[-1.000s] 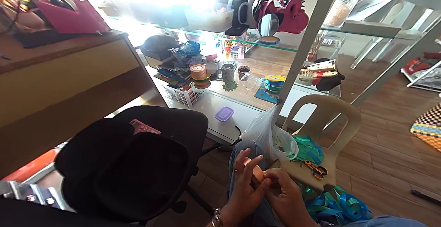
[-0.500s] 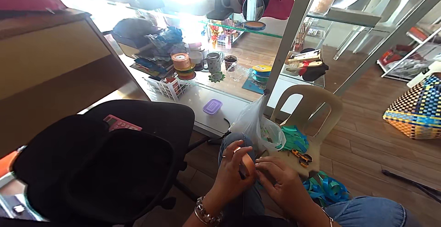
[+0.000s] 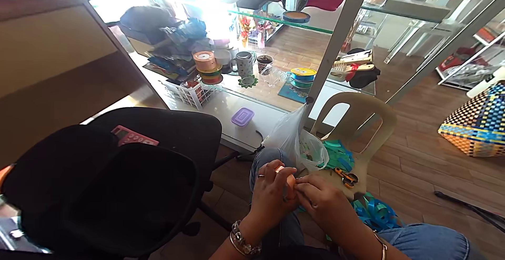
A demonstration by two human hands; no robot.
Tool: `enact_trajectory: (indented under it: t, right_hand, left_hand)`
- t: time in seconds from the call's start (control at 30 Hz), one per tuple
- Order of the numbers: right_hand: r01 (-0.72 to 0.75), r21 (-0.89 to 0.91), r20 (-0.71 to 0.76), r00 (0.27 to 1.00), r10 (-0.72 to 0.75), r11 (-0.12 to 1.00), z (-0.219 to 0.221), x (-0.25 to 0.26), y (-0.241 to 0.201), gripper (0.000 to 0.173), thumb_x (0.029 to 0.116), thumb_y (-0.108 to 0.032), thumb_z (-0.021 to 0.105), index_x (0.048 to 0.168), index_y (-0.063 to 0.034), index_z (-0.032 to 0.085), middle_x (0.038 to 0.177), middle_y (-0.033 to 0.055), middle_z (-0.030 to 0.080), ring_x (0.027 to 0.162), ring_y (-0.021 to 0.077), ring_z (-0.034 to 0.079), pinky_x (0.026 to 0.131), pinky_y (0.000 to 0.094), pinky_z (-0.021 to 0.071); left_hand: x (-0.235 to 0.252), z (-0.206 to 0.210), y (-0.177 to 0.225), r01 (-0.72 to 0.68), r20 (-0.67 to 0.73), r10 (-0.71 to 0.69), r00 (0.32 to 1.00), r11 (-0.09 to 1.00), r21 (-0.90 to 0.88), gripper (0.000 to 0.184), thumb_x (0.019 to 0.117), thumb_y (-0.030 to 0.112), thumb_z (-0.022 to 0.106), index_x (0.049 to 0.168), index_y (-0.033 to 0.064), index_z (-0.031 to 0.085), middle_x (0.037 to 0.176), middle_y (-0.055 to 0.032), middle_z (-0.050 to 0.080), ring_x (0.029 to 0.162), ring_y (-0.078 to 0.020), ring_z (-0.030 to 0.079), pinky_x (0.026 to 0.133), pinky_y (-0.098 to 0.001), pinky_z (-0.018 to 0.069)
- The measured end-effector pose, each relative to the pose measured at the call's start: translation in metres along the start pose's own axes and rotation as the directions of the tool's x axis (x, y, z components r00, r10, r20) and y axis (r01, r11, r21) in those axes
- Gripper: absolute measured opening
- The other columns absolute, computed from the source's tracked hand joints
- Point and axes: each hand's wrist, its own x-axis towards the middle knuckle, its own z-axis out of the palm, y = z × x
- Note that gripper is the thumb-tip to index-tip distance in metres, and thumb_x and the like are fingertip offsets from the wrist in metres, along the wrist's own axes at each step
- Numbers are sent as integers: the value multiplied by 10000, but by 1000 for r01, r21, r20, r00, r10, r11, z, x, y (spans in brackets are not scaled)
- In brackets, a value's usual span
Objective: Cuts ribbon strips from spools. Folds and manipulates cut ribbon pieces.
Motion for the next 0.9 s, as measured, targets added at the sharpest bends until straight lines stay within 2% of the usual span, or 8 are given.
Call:
enact_trajectory:
  t: [0.2, 0.3, 0.47, 0.6, 0.67, 0.77, 0.83, 0.9]
  right_hand:
    - [10, -59, 25, 1000, -9, 998, 2, 8, -1, 113, 870, -96, 655, 815, -52, 744, 857, 80, 727, 809, 197, 721, 724, 274, 599]
    - [6, -84, 37, 999, -3, 996, 3, 9, -2, 106, 865, -83, 656, 807, -43, 735, 835, 86, 718, 792, 207, 719, 710, 286, 601]
    - [-7, -101, 18, 1000, 9, 995, 6, 12, -6, 82, 850, -56, 673, 782, -27, 709, 785, 102, 686, 756, 232, 706, 681, 313, 599]
    - [-48, -100, -32, 998, 45, 994, 9, 12, -8, 80, 853, -48, 670, 788, -5, 686, 784, 128, 680, 753, 264, 714, 671, 356, 607]
    - [-85, -48, -63, 995, 82, 995, 9, 11, -6, 78, 862, -50, 662, 810, 3, 689, 802, 131, 693, 753, 255, 719, 681, 356, 610]
    - [-176, 173, -33, 982, 185, 969, -2, 7, 0, 120, 916, -92, 648, 942, -13, 734, 895, 92, 736, 758, 149, 713, 711, 272, 605]
    - [-212, 248, -6, 975, 221, 945, -9, 1, 3, 200, 950, -117, 641, 1088, -21, 748, 1028, 92, 756, 865, 138, 738, 783, 272, 618]
    - [-178, 208, -32, 982, 188, 962, -8, -5, 7, 209, 946, -152, 649, 1091, -63, 770, 1144, 88, 746, 1053, 193, 718, 906, 328, 590]
  left_hand:
    - [1, 0, 0, 5, 11, -5, 1000, 1000, -8, 653, 624, 244, 876, 1243, 195, 672, 1321, -194, 577, 1245, -419, 534, 959, -549, 496]
    - [1, 0, 0, 3, 16, -3, 1000, 1000, 14, 647, 628, 243, 869, 1241, 205, 666, 1319, -194, 576, 1240, -427, 534, 949, -558, 496]
    - [3, -2, -2, -5, 33, 5, 999, 1000, -13, 675, 599, 211, 892, 1235, 166, 670, 1338, -218, 566, 1255, -453, 521, 977, -577, 479]
    - [3, -2, -4, -29, 51, 31, 998, 999, -43, 647, 624, 217, 887, 1231, 142, 677, 1341, -212, 571, 1259, -444, 523, 977, -588, 480]
    - [2, 1, -3, -48, 59, 51, 997, 998, -50, 646, 637, 231, 883, 1240, 142, 669, 1349, -208, 570, 1267, -434, 523, 983, -581, 481]
    - [6, 3, -6, -66, 47, 72, 996, 992, -103, 611, 690, 272, 861, 1248, 137, 654, 1335, -191, 566, 1248, -392, 535, 989, -556, 483]
    - [7, 3, -8, -67, 54, 74, 996, 989, -129, 613, 706, 279, 860, 1259, 129, 643, 1333, -186, 564, 1244, -371, 542, 993, -539, 489]
    - [8, 2, -10, -62, 74, 75, 994, 984, -167, 638, 719, 295, 856, 1289, 121, 628, 1337, -187, 554, 1250, -346, 539, 1010, -521, 483]
